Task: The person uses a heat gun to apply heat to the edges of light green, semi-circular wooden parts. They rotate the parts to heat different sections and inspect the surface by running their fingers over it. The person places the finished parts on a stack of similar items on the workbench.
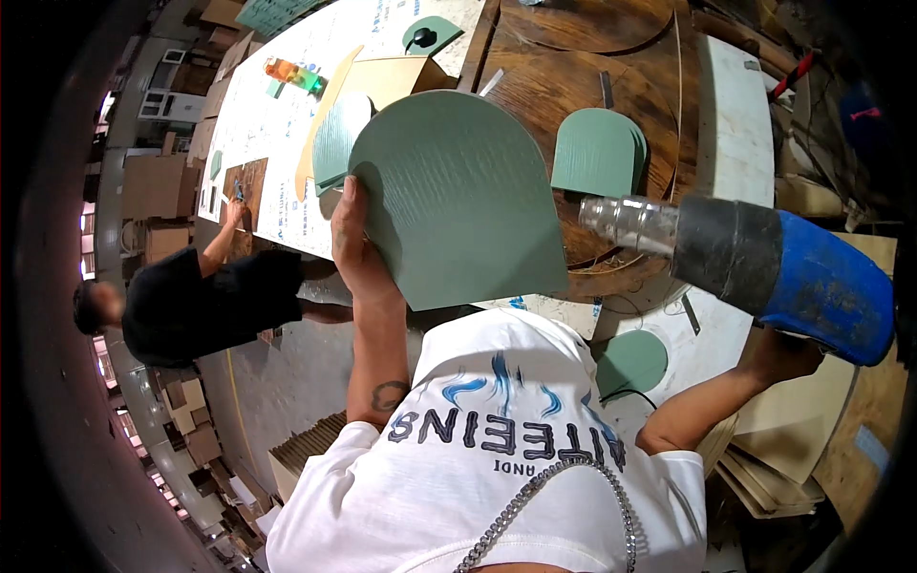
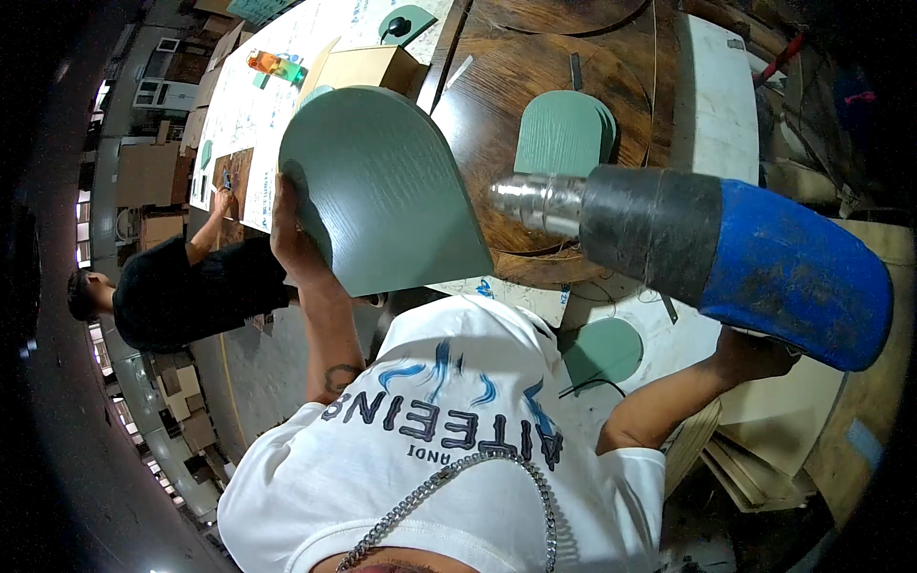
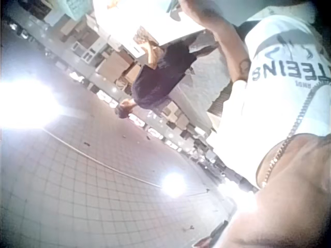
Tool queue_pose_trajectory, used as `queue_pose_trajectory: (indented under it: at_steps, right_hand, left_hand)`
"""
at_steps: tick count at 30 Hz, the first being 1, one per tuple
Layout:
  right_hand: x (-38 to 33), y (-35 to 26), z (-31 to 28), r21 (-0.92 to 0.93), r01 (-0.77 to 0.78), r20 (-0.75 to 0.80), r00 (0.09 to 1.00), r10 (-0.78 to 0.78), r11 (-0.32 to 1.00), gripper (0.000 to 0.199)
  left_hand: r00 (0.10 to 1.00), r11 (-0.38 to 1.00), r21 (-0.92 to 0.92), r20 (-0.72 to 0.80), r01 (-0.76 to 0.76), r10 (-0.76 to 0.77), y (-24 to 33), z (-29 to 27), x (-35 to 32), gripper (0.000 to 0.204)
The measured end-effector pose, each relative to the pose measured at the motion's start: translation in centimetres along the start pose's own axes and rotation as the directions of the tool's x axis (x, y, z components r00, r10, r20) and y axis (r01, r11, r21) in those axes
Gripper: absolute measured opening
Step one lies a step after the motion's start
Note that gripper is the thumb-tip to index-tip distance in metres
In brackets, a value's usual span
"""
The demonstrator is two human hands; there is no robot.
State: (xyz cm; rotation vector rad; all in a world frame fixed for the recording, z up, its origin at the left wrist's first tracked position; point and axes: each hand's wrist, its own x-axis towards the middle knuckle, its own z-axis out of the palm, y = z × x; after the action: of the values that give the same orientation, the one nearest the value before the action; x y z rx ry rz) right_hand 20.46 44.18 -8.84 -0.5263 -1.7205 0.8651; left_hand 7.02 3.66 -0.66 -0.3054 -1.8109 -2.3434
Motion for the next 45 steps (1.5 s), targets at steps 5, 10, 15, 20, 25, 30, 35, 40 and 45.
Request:
queue_pose_trajectory:
  at_steps: [5, 10, 15, 20, 25, 30, 35, 40, 45]
  right_hand:
    - [-0.6, 0.5, -0.9, 0.431, -0.354, 0.067, 0.93, 0.362, 0.83, 0.04]
    - [-0.9, 0.9, -1.1, 0.535, -0.455, 0.038, 0.855, 0.517, 0.712, 0.037]
    - [-0.6, 1.2, -1.3, 0.446, -0.527, 0.014, 0.813, 0.583, 0.724, 0.037]
    - [-0.1, -0.6, -0.5, 0.545, -0.533, 0.021, 0.781, 0.625, 0.647, 0.037]
    - [-1.1, 0.9, -0.6, 0.443, -0.364, 0.118, 0.929, 0.35, 0.819, 0.037]
    - [-0.8, 0.6, -0.2, 0.291, -0.318, 0.03, 0.946, 0.323, 0.902, 0.046]
    - [-0.6, 0.8, 0.2, 0.231, -0.278, -0.011, 0.958, 0.288, 0.932, 0.046]
    - [-0.5, 0.6, 0.1, 0.241, -0.308, -0.015, 0.947, 0.321, 0.92, 0.045]
    - [-0.4, 0.6, -1.0, 0.216, -0.353, 0.03, 0.934, 0.356, 0.91, 0.042]
  left_hand:
    - [0.987, 0.989, -0.129, 0.133, -0.073, 0.09, -0.7, -0.9, 0.4, 0.037]
    - [0.981, 0.989, 0.15, -0.192, 0.012, 0.017, -0.8, -0.5, 0.0, 0.037]
    - [0.95, 0.963, 0.264, -0.309, 0.049, 0.037, -1.4, -1.1, 0.1, 0.037]
    - [0.975, 0.99, 0.135, -0.223, 0.034, -0.003, -1.3, -0.9, -0.1, 0.037]
    - [0.989, 0.986, 0.162, -0.128, -0.049, 0.07, -1.3, -1.7, -0.2, 0.036]
    - [0.968, 0.951, 0.307, -0.233, -0.02, 0.096, -2.4, -4.5, 0.8, 0.036]
    - [0.998, 0.994, 0.083, -0.006, -0.068, 0.069, -1.7, -1.9, 0.0, 0.035]
    - [0.976, 0.982, -0.151, 0.168, -0.114, 0.139, -1.4, -1.4, 0.4, 0.035]
    - [0.961, 0.967, 0.255, -0.272, 0.019, 0.053, -1.0, -0.9, 0.1, 0.036]
